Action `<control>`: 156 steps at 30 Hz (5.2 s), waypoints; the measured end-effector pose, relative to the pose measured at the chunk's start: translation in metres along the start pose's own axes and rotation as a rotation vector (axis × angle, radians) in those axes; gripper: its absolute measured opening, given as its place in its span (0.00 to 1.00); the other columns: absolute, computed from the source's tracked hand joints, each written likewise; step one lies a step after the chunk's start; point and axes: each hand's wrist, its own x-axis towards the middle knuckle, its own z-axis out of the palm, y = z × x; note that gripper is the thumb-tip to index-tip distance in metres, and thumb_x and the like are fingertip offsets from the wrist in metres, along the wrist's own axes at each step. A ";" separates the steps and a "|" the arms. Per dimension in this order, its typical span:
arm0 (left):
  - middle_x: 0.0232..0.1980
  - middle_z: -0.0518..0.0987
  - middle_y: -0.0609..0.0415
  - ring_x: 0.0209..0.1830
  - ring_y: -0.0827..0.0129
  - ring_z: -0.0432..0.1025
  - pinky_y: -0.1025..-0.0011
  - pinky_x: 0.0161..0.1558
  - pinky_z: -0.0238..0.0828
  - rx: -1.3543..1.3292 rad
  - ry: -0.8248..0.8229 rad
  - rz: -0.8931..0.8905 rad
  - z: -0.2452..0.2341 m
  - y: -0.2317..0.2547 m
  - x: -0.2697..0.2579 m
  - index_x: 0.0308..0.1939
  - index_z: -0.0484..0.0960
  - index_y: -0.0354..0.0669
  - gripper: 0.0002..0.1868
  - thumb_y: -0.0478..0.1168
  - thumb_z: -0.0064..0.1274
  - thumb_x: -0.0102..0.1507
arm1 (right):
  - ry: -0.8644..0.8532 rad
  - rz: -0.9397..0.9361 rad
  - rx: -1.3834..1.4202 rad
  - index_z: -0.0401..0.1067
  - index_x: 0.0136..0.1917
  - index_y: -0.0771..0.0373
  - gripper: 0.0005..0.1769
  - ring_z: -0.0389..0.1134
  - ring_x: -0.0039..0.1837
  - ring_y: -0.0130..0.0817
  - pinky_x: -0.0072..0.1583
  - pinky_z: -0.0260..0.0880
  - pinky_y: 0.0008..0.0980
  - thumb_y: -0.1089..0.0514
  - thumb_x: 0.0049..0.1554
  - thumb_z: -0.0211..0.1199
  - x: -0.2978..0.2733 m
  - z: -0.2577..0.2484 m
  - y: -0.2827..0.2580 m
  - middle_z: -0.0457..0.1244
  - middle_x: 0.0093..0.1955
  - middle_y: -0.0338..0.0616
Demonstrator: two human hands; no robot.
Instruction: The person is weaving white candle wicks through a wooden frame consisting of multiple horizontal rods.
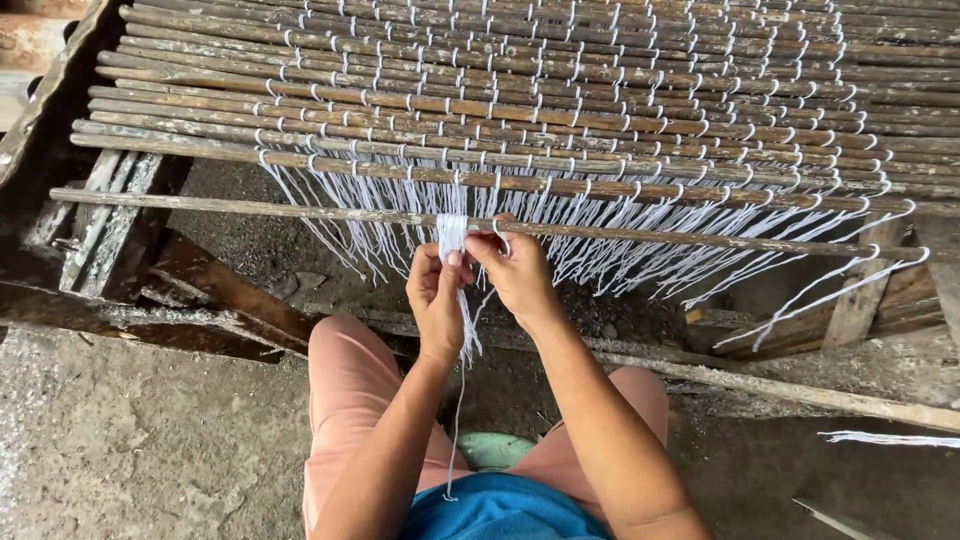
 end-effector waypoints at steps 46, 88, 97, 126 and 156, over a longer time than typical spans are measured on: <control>0.42 0.77 0.56 0.42 0.72 0.76 0.73 0.44 0.77 0.347 0.067 -0.004 -0.020 0.000 -0.003 0.49 0.72 0.44 0.07 0.43 0.50 0.75 | 0.747 0.116 -0.253 0.71 0.37 0.53 0.20 0.61 0.42 0.23 0.48 0.62 0.29 0.39 0.63 0.56 -0.093 -0.243 0.200 0.62 0.35 0.30; 0.27 0.77 0.51 0.22 0.74 0.62 0.76 0.29 0.58 0.068 -0.042 0.033 -0.006 -0.003 -0.001 0.42 0.78 0.41 0.10 0.41 0.45 0.73 | -0.034 0.067 0.121 0.74 0.51 0.63 0.04 0.56 0.27 0.15 0.27 0.56 0.11 0.64 0.61 0.63 -0.001 0.017 -0.014 0.58 0.34 0.37; 0.32 0.82 0.48 0.23 0.76 0.62 0.76 0.32 0.60 0.119 -0.040 0.045 -0.005 0.008 -0.004 0.45 0.80 0.40 0.10 0.43 0.51 0.71 | 0.085 -0.022 -0.037 0.71 0.42 0.56 0.06 0.54 0.37 0.16 0.34 0.56 0.16 0.60 0.63 0.64 -0.002 0.010 -0.020 0.58 0.42 0.31; 0.44 0.81 0.37 0.52 0.53 0.78 0.53 0.63 0.75 0.132 -0.024 0.079 -0.013 0.018 0.006 0.49 0.81 0.27 0.05 0.29 0.52 0.73 | 0.218 0.326 0.670 0.60 0.45 0.60 0.20 0.50 0.34 0.21 0.26 0.46 0.14 0.43 0.66 0.40 -0.037 -0.174 -0.050 0.50 0.39 0.39; 0.25 0.72 0.52 0.24 0.60 0.68 0.66 0.35 0.67 0.594 -0.279 0.388 -0.054 0.010 0.032 0.32 0.84 0.41 0.10 0.25 0.57 0.67 | 0.206 0.381 -0.817 0.74 0.43 0.55 0.28 0.70 0.45 0.61 0.49 0.66 0.56 0.29 0.64 0.56 -0.101 -0.242 0.220 0.65 0.34 0.51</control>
